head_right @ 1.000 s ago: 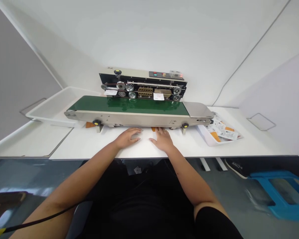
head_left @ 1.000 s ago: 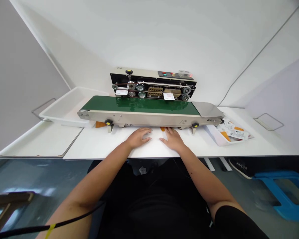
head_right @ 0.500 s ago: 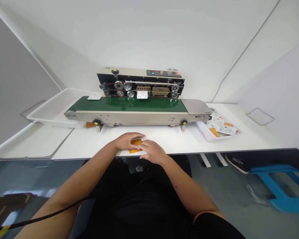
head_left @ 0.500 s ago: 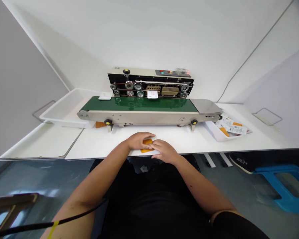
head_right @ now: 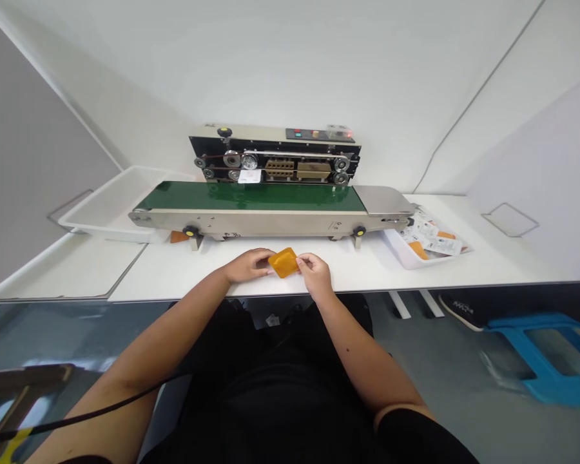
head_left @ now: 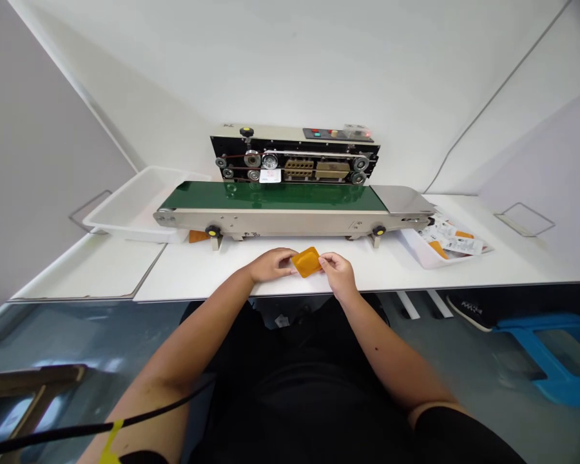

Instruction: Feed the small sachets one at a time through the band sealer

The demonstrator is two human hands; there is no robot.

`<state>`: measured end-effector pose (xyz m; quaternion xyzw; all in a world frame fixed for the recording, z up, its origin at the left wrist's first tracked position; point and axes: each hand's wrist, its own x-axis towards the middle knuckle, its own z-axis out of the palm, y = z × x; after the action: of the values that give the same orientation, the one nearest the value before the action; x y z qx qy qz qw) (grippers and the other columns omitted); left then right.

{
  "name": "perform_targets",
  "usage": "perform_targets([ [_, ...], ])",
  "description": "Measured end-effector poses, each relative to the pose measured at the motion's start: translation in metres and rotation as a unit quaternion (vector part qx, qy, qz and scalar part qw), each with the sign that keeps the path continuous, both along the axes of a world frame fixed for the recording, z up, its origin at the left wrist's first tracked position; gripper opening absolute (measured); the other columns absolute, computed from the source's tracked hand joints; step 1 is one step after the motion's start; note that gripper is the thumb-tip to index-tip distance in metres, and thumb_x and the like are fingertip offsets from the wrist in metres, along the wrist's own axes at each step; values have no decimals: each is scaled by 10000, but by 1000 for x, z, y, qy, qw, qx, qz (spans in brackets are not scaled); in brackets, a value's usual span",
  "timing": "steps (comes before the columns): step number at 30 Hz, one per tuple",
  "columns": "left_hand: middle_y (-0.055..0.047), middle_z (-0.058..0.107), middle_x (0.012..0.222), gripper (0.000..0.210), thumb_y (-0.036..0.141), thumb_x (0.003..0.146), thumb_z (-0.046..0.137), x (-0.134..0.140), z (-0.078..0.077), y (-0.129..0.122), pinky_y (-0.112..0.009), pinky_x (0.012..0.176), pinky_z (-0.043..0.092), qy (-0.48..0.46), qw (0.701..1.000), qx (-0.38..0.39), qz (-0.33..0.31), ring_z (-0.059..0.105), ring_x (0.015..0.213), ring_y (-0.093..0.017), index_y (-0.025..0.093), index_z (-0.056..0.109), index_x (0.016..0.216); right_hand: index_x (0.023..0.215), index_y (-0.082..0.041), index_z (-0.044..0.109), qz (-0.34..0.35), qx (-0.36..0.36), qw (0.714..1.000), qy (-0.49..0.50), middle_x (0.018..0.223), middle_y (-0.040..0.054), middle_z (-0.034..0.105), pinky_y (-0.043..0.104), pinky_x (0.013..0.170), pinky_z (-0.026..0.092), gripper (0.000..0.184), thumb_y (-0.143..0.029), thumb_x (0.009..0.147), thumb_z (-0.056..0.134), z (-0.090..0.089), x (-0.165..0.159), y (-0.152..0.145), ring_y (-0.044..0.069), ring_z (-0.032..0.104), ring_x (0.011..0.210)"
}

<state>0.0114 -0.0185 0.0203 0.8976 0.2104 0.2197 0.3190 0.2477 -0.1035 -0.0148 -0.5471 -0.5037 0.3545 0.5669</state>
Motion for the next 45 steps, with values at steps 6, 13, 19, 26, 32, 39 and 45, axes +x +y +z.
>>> perform_targets([
  [6, -14, 678, 763, 293, 453, 943, 576, 2, 2, -7, -237, 640, 473, -8, 992, -123, 33, 625, 684, -144, 167, 632, 970, 966, -192, 699, 22, -8, 999, 41, 878, 56, 728, 341, 730, 578, 367, -516, 794, 710, 0, -4, 2, 194, 680, 733],
  [13, -25, 699, 785, 286, 459, 934, 588, -1, 5, -12, -244, 647, 487, -41, 988, -143, 49, 649, 711, -152, 176, 591, 894, 944, -191, 690, 111, -33, 993, 12, 691, 8, 677, 271, 500, 527, 369, -536, 811, 681, 17, 5, 4, 142, 609, 510],
  [19, -37, 716, 820, 223, 388, 937, 582, -7, 3, -7, -252, 684, 488, -41, 993, -83, 80, 655, 735, -154, 180, 604, 1017, 932, -184, 660, -148, 92, 985, -1, 603, -21, 626, 185, 362, 390, 283, -411, 776, 723, 118, 120, 81, 87, 500, 398],
  [26, -46, 716, 878, 140, 323, 935, 575, -14, 20, -16, -284, 749, 500, -31, 986, 121, 109, 664, 791, -176, 211, 654, 963, 728, -155, 603, -222, -48, 974, 4, 489, -3, 564, 143, 318, 329, 86, -132, 767, 676, 172, 187, 170, 69, 457, 358],
  [32, -74, 723, 933, 103, 247, 899, 596, -87, 55, -22, -357, 864, 491, -77, 894, 326, 297, 656, 897, -227, 194, 659, 962, 744, -158, 604, -143, -98, 984, 39, 500, -4, 561, 148, 327, 289, 103, -137, 815, 677, 163, 168, 196, 64, 437, 362],
  [39, -125, 692, 1043, 268, 303, 869, 659, -209, 66, -7, -442, 1002, 426, -11, 740, 439, 510, 600, 1040, -259, 86, 661, 1026, 1001, -202, 689, -286, 65, 924, -245, 941, 92, 729, 292, 609, 540, 322, -480, 933, 541, 146, 160, 162, 212, 686, 746],
  [45, -198, 514, 1424, 586, 411, 892, 655, -259, 47, -1, -506, 1178, 200, 62, 728, 350, 587, 416, 1352, -297, 2, 539, 1295, 955, -220, 710, -152, 186, 923, -300, 947, 66, 733, 342, 757, 540, 272, -410, 947, 515, 83, 80, 56, 229, 673, 832],
])
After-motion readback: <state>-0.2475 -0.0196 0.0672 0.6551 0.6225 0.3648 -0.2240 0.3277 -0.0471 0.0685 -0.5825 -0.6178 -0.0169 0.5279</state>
